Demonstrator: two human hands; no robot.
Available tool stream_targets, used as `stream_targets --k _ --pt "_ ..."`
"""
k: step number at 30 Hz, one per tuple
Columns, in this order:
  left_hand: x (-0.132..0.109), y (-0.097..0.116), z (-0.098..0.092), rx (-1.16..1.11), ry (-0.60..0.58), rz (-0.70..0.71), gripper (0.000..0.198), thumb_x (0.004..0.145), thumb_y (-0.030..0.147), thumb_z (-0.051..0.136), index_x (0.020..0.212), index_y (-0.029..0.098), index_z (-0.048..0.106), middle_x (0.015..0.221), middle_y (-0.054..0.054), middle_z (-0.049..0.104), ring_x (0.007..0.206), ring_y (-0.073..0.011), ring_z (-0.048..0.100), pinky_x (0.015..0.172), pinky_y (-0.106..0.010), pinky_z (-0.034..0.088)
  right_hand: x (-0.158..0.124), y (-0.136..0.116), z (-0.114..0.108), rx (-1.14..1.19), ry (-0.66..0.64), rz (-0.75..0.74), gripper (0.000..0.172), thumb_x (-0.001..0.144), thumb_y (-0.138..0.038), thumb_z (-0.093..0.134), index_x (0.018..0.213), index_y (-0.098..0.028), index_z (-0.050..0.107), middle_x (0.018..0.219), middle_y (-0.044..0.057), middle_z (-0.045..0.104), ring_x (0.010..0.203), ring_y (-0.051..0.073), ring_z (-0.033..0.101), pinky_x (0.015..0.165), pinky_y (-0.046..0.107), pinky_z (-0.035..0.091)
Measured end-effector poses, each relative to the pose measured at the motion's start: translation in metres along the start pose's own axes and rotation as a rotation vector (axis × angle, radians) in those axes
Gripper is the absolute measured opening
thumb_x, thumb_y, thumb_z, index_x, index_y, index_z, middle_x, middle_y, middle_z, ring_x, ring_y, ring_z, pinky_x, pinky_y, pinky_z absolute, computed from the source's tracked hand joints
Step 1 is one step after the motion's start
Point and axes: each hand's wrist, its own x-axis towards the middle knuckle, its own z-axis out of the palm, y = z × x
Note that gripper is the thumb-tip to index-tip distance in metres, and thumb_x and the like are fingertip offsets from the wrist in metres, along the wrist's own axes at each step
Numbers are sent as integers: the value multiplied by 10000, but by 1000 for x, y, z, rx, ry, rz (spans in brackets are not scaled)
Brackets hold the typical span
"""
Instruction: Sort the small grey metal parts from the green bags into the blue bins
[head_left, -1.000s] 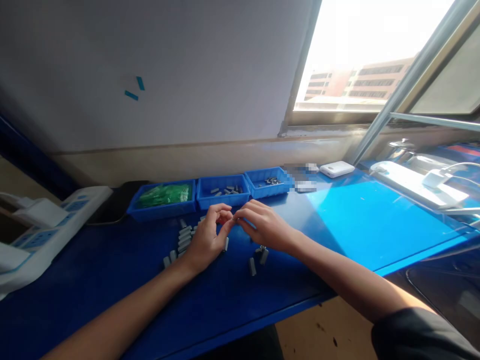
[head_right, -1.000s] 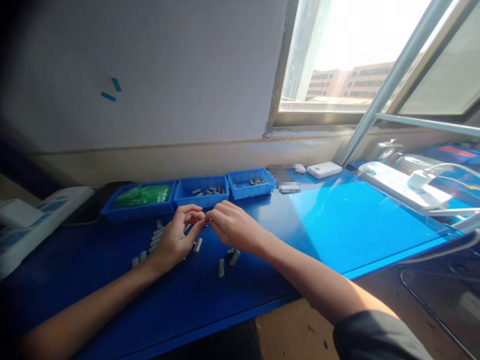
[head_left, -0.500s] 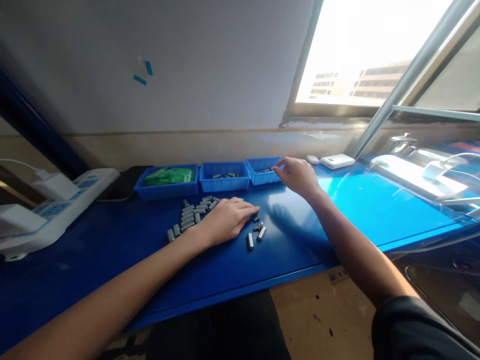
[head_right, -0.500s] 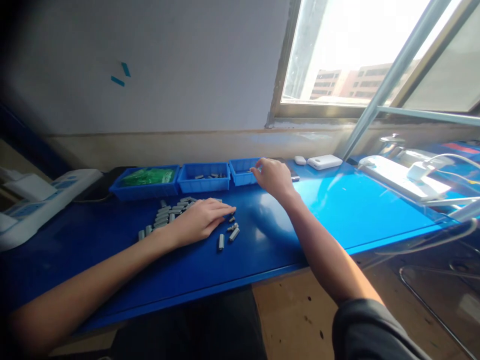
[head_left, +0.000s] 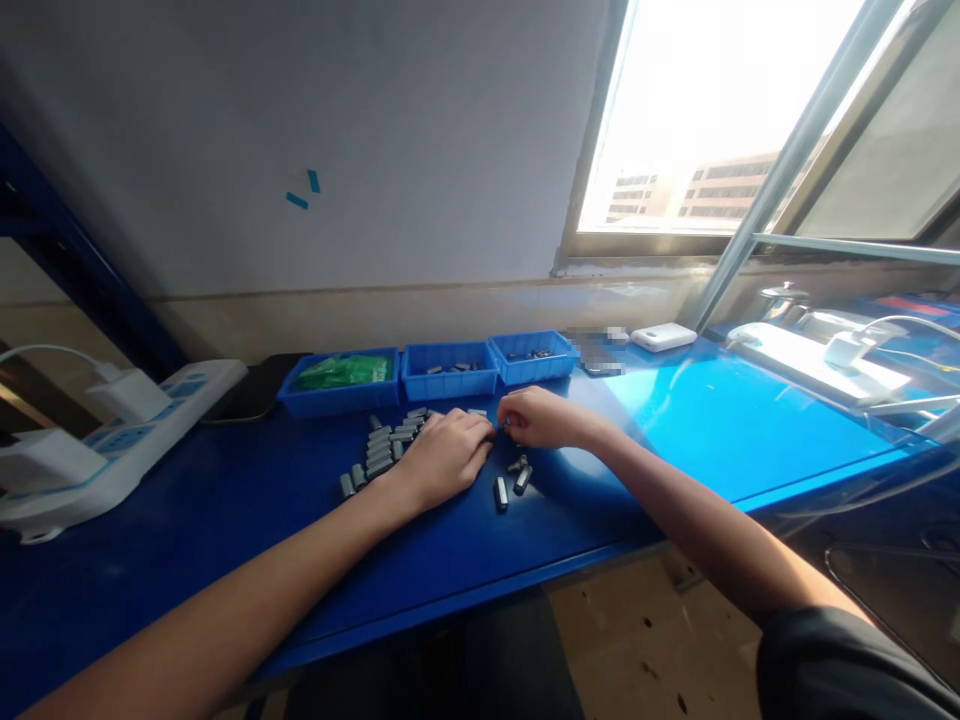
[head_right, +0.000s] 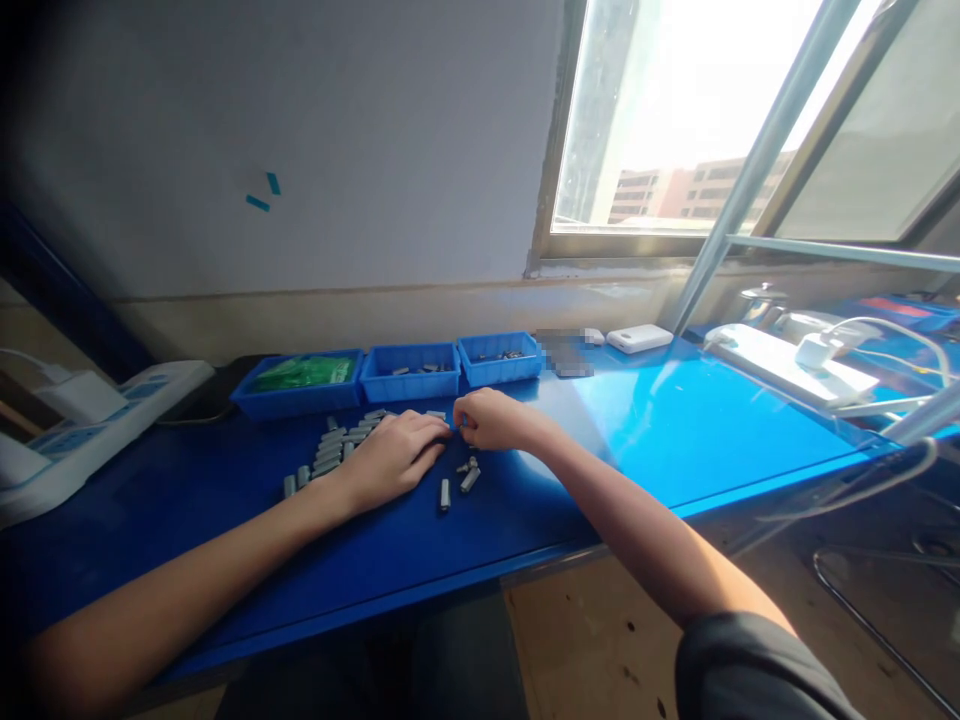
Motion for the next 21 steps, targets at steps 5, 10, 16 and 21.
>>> stream_targets --k 5,10,16,21 --pt "2 -2 -1 -127 28 22 288 928 276 459 1171 198 593 1181 -80 643 1098 -241 558 932 -407 438 -2 2 -33 -11 811 -41 138 860 -201 470 887 -198 605 799 25 611 715 127 581 704 262 473" --pt "4 2 -4 -217 1 254 352 950 201 389 1236 254 587 1200 -63 629 1100 -197 558 991 -377 407 -2 44 -45 -221 812 320 161 854 -246 522 947 -174 632 874 77 635 777 195 597 743 325 463" --pt "5 4 -3 -130 28 201 231 931 239 453 1065 224 639 1070 -57 661 1019 -207 568 900 -364 417 -10 27 -30 -113 361 227 170 853 -313 579 911 -177 663 737 20 623 683 150 568 655 258 405" --pt "3 -10 1 -111 89 -29 91 852 205 508 899 191 584 893 -46 644 867 -207 576 778 -345 435 -11 -16 -19 97 -36 -55 139 819 -234 623 941 -176 657 736 0 618 649 115 548 603 218 377"
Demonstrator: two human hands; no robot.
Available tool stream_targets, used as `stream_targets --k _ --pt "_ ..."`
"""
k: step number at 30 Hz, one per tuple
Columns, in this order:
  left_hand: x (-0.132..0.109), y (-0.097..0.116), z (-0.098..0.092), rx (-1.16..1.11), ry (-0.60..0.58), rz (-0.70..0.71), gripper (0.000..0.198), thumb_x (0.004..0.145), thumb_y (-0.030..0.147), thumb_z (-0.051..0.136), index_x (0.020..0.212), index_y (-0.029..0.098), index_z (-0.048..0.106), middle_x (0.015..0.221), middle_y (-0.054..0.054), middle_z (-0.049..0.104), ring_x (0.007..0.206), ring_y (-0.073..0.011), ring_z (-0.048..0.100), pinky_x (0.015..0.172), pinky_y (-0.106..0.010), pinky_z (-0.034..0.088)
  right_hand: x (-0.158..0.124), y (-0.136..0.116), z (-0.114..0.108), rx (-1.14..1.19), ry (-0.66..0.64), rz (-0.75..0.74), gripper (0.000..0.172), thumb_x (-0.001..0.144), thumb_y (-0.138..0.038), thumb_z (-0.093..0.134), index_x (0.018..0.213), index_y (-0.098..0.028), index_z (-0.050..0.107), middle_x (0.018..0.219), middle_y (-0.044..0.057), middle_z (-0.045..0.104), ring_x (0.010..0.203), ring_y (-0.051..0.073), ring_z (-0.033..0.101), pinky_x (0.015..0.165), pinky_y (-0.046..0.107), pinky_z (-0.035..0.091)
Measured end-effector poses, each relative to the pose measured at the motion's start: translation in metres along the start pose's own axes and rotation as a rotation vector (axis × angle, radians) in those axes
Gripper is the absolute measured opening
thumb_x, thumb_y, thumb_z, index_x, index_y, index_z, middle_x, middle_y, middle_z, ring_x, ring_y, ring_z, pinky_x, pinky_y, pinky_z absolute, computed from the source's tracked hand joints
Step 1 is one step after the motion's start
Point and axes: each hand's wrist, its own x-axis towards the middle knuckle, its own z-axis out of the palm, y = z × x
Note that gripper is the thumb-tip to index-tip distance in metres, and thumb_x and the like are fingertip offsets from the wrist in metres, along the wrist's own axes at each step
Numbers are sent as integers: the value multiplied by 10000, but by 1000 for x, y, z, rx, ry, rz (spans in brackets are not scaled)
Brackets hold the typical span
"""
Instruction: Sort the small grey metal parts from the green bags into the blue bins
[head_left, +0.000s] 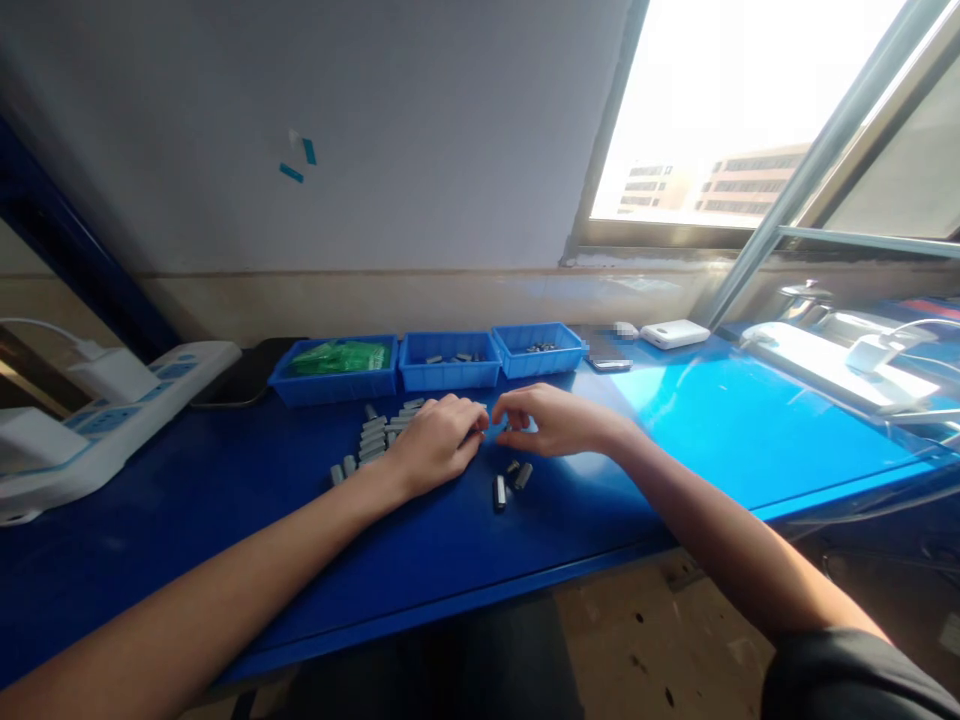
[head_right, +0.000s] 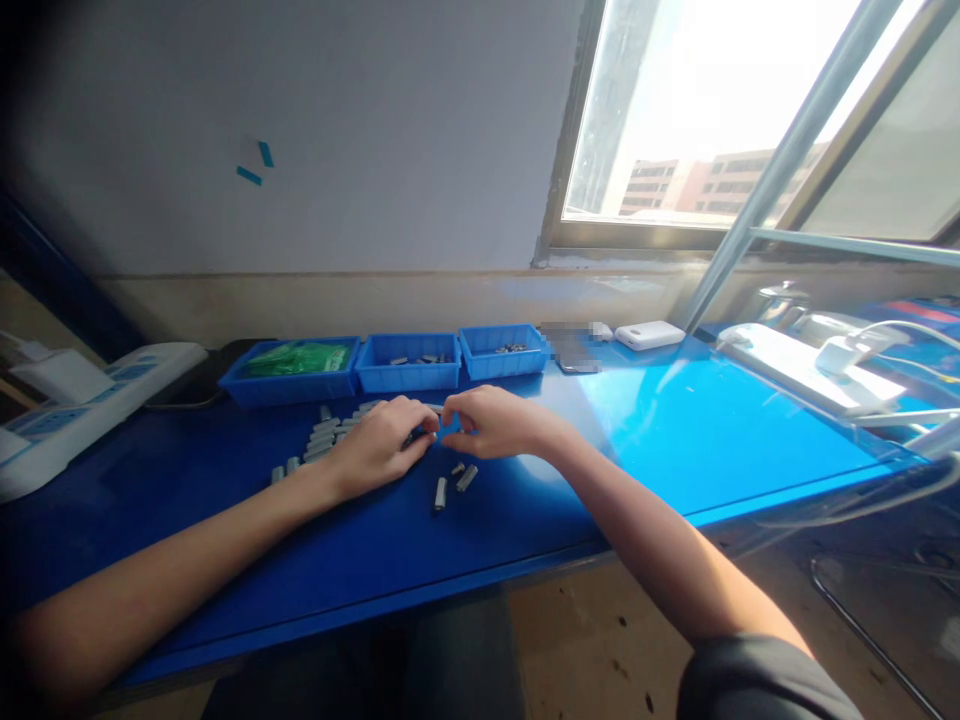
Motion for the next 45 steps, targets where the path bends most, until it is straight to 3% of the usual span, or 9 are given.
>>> stream_targets --k 6,11,15,19,25,32,39,43,45 --pt "1 -8 1 -560 207 -223 195 853 321 547 944 209 416 851 0 631 738 -136 609 683 -273 469 14 -3 28 73 313 -87 164 861 -252 585 1003 -169 587 826 22 611 712 120 555 642 224 423" --pt "2 -5 -1 -936 248 -257 340 833 390 596 996 237 341 823 22 661 718 -130 643 641 -246 485 9 -12 22 13 427 -195 104 898 -240 532 916 -174 611 834 33 620 725 114 582 683 229 465" --pt "-1 -4 -2 -727 237 -192 287 904 315 500 1154 224 393 989 -49 693 903 -168 656 817 -340 507 -1 -14 -5 -113 763 -209 139 923 -287 498 941 -202 607 850 39 624 740 135 593 699 272 491" --pt "-1 -3 1 -270 35 74 261 881 202 511 1134 216 578 1177 -70 644 1082 -214 587 964 -389 445 2 14 -31 -221 1154 72 225 941 -360 459 994 -207 615 901 76 630 841 197 611 786 357 483" --pt "-1 2 3 -114 -30 58 150 884 186 502 931 186 645 974 -72 668 974 -221 603 888 -367 466 9 40 -17 -256 657 292 238 879 -389 559 831 -175 650 669 34 613 668 186 593 671 311 452" --pt "1 -6 -3 -717 264 -253 284 855 359 575 1069 209 463 819 -5 649 763 -155 630 712 -281 482 14 -4 24 -143 478 -196 141 884 -301 556 952 -189 609 844 49 628 790 171 564 729 285 445" --pt "0 3 -7 -879 266 -261 390 852 460 569 1114 197 448 825 -12 659 783 -154 635 716 -274 475 15 -8 23 -210 686 -303 109 903 -244 508 859 -189 591 754 31 598 707 155 536 691 276 439" --pt "-5 14 -10 -508 134 -128 264 866 400 563 1014 183 585 927 -53 675 857 -182 625 754 -300 473 16 14 -9 -278 1039 3 171 914 -322 497 926 -193 610 693 15 566 660 159 536 690 289 429" --pt "-6 21 -10 -329 42 -13 189 859 342 576 942 185 641 942 -54 677 891 -194 617 787 -309 466 20 33 -20 -322 1024 190 201 894 -337 517 984 -188 617 696 19 576 675 177 551 689 299 421"
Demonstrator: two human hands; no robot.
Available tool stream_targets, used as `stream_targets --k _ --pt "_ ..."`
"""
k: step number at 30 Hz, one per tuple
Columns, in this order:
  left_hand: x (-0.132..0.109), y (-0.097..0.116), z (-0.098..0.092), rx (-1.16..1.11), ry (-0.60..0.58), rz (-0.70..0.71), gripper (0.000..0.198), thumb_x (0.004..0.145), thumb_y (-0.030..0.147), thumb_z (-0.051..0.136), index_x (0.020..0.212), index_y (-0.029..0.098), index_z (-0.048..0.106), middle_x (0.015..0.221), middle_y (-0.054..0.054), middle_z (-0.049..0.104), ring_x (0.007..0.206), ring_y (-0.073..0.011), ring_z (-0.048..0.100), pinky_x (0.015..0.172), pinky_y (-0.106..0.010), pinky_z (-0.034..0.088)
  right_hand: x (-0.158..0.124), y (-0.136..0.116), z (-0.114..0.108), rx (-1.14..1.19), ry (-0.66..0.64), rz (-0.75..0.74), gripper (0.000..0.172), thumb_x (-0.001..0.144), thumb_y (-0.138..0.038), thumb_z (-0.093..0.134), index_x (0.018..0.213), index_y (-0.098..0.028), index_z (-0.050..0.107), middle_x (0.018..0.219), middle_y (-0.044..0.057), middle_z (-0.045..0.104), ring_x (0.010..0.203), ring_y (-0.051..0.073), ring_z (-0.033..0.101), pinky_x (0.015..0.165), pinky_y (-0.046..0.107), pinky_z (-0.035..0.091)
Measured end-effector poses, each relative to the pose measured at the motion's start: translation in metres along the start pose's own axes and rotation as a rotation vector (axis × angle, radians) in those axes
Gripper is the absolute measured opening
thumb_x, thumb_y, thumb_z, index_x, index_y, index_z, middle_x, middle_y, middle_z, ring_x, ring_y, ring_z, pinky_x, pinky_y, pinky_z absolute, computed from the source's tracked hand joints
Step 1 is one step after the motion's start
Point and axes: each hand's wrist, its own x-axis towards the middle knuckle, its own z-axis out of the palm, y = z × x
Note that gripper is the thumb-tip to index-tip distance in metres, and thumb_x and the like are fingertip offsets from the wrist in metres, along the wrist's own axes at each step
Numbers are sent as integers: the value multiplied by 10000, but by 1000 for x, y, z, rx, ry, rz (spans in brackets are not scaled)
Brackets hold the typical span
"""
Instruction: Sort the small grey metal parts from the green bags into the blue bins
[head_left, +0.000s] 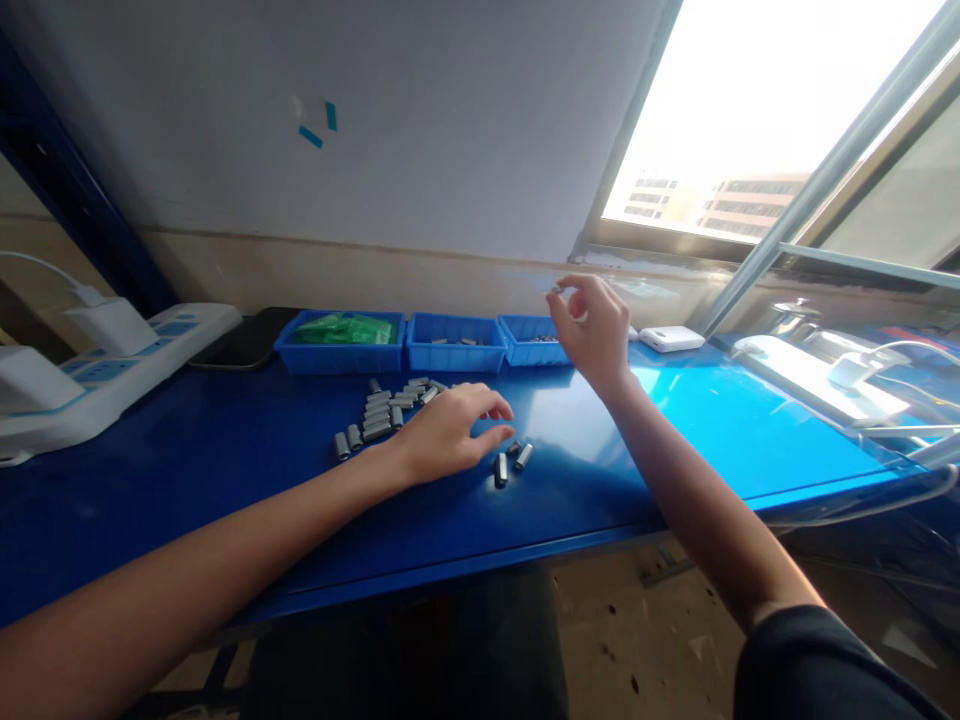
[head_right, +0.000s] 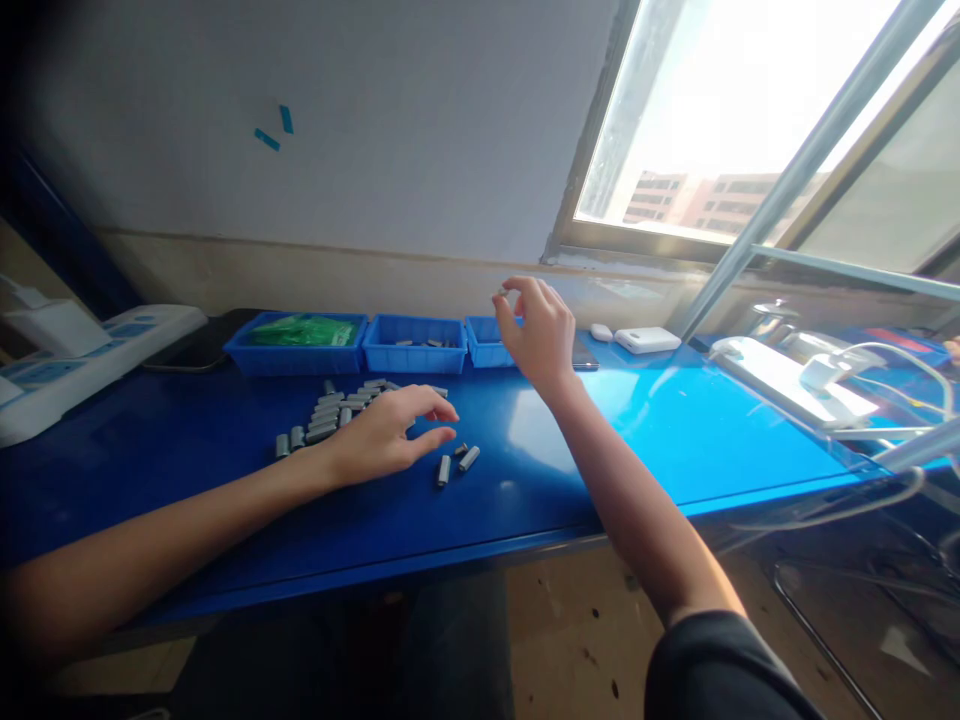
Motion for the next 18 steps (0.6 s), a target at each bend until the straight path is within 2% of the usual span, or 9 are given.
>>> stream_targets --k 2,4,8,11,14,16,18 --pt "1 5 3 116 -74 65 177 865 306 563 944 191 673 948 -56 681 908 -200 615 816 -312 458 4 14 6 -69 -157 62 249 858 -350 564 1034 -184 622 694 16 595 672 187 563 674 297 411" --pt "5 9 6 173 -132 77 195 871 296 548 960 207 697 942 -51 686 887 -194 621 803 -299 458 1 17 12 -70 -312 77 260 849 -362 572 1030 -186 636 683 11 607 656 182 568 659 286 401" --pt "11 9 6 278 -193 23 207 861 281 524 880 228 723 878 -32 692 826 -184 626 750 -285 450 -14 -7 13 48 -483 20 231 877 -344 529 986 -188 659 707 14 623 653 155 565 644 257 384" --pt "10 0 0 429 -152 -52 220 857 263 486 830 208 698 884 -42 687 843 -205 622 758 -314 439 -20 -30 1 164 -653 -74 210 891 -315 512 961 -187 662 745 19 628 678 140 560 636 240 374" --pt "7 -16 -13 544 -76 -125 235 867 270 451 849 191 671 891 -59 675 862 -226 608 767 -339 438 -21 -43 -16 254 -964 -167 199 861 -344 571 945 -186 656 777 18 631 693 132 556 625 227 372" --pt "5 -27 -23 560 -25 -140 247 877 280 435 872 184 663 908 -65 670 896 -233 594 790 -343 442 -21 -46 -25 263 -1197 -164 236 811 -346 635 984 -186 646 799 14 631 673 124 548 594 215 370" --pt "4 -37 -30 546 12 -151 250 881 286 430 876 185 658 922 -60 669 910 -229 585 816 -343 443 -23 -47 -29 231 -1343 -132 251 783 -268 643 1020 -186 634 813 10 625 652 114 532 558 203 361"
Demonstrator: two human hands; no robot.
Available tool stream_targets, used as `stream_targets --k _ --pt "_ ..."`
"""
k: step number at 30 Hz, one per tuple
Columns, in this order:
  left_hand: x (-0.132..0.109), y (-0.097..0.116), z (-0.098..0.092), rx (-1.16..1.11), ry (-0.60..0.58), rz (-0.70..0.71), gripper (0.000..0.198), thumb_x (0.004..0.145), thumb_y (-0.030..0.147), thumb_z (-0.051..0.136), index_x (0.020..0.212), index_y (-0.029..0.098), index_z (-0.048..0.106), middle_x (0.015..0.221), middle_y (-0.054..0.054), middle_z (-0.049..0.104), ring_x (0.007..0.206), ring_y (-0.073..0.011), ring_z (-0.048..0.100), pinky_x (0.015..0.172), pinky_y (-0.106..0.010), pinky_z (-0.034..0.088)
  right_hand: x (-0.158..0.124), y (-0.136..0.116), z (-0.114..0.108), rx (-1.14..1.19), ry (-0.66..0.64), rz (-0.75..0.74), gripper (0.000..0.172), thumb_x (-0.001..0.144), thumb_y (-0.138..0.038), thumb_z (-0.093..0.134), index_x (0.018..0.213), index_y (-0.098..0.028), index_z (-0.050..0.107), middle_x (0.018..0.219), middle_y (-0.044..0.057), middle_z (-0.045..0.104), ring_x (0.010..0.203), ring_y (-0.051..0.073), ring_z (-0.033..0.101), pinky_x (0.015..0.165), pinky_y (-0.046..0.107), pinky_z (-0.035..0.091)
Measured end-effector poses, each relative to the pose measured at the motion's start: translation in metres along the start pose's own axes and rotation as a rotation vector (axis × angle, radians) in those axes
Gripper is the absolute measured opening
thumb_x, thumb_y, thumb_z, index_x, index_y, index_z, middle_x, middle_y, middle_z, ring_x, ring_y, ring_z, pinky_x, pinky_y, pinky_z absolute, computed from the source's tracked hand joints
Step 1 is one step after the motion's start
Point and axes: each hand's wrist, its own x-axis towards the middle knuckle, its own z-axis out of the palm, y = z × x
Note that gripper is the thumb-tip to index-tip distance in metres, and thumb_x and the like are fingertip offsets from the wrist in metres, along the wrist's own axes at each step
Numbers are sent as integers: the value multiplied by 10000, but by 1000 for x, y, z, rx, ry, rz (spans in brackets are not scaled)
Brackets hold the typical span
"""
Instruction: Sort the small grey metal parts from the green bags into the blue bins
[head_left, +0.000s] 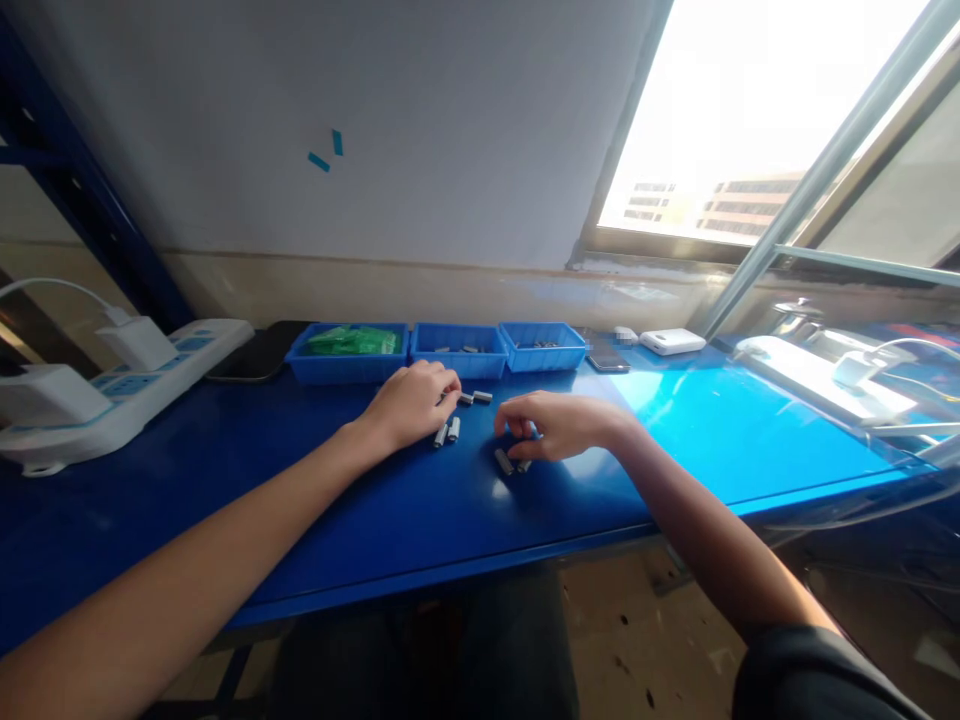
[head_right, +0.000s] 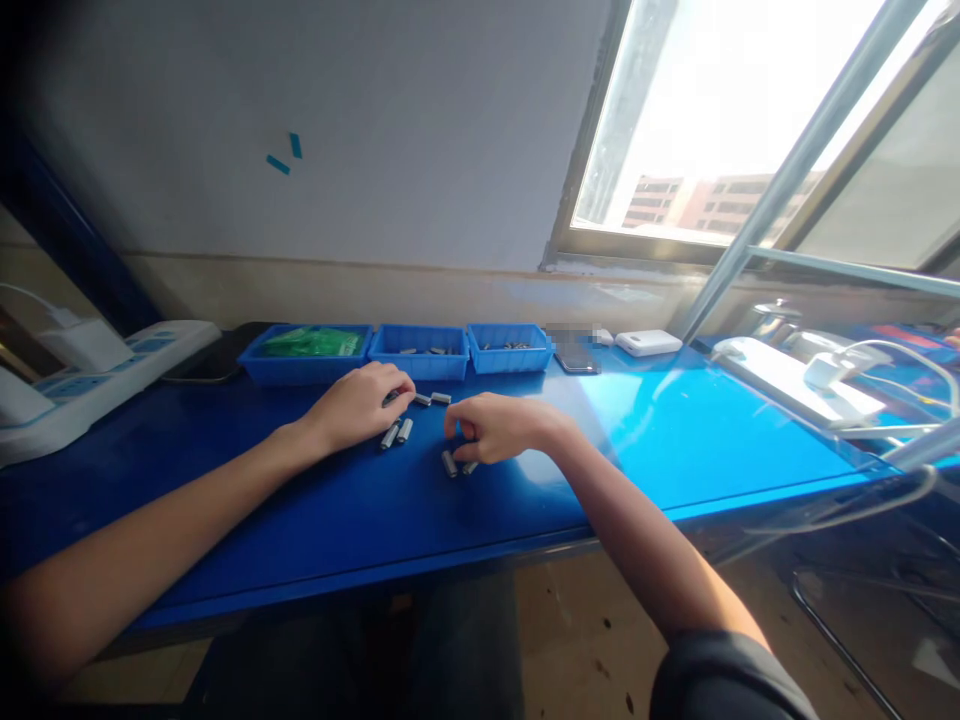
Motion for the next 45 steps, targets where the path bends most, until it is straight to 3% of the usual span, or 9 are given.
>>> stream_targets --k 5,9,13,20,25,29,33,38,45 --pt "1 -9 1 -2 -11 -55 252 879 312 433 886 201 659 933 -52 668 921 -232 583 816 -348 446 4 4 3 -31 -12 -3 297 745 -71 538 1008 -178 625 801 10 618 651 106 506 552 193 353" --pt "1 -8 5 6 -48 -64 276 887 357 434 956 211 659 1008 -58 651 975 -237 571 846 -354 448 -2 8 -3 -62 122 49 216 807 -136 528 988 -179 638 867 36 650 712 124 550 592 208 368" --pt "0 -10 6 10 -101 -111 353 901 423 413 1080 206 626 1128 -80 618 1063 -256 538 884 -367 443 -15 14 -8 -61 -20 167 207 774 -262 644 979 -231 655 743 -9 647 598 120 544 507 218 336" --pt "1 -15 10 -14 -141 -119 420 924 460 352 1108 193 619 1142 -100 602 1068 -267 538 929 -388 425 -4 21 8 -66 52 64 147 740 -88 566 740 -212 646 670 -27 638 563 109 519 499 221 343" --pt "2 -34 1 -92 -290 17 391 912 243 323 1179 199 607 1197 -88 589 1090 -219 547 948 -315 418 5 26 -4 -40 644 -103 116 849 -198 518 854 -178 631 798 33 648 701 144 573 662 262 446" --pt "0 -50 -13 -151 -351 -10 393 890 284 381 1205 196 598 1209 -82 607 1070 -216 573 914 -293 438 15 52 -29 -122 1194 92 194 888 -243 461 953 -171 628 892 70 638 776 176 584 773 322 453" --pt "-2 -58 -16 -176 -280 -85 379 868 358 432 1140 181 628 1113 -94 651 997 -234 600 861 -317 461 35 66 -30 -227 1003 232 222 844 -240 545 1018 -143 643 910 92 636 772 196 592 765 327 446" --pt "-1 -57 -13 -324 -228 -107 397 814 310 505 1188 200 578 942 -57 655 853 -200 623 783 -308 491 59 28 -3 -212 705 -7 240 894 -298 521 1056 -168 642 907 68 650 799 178 602 748 281 435" --pt "0 -41 -15 -827 48 -183 595 786 320 600 1326 242 363 1101 -65 535 841 -140 626 772 -310 526 80 -7 23 -83 725 -221 287 863 -272 580 1132 -174 582 978 70 624 856 172 594 774 274 440"
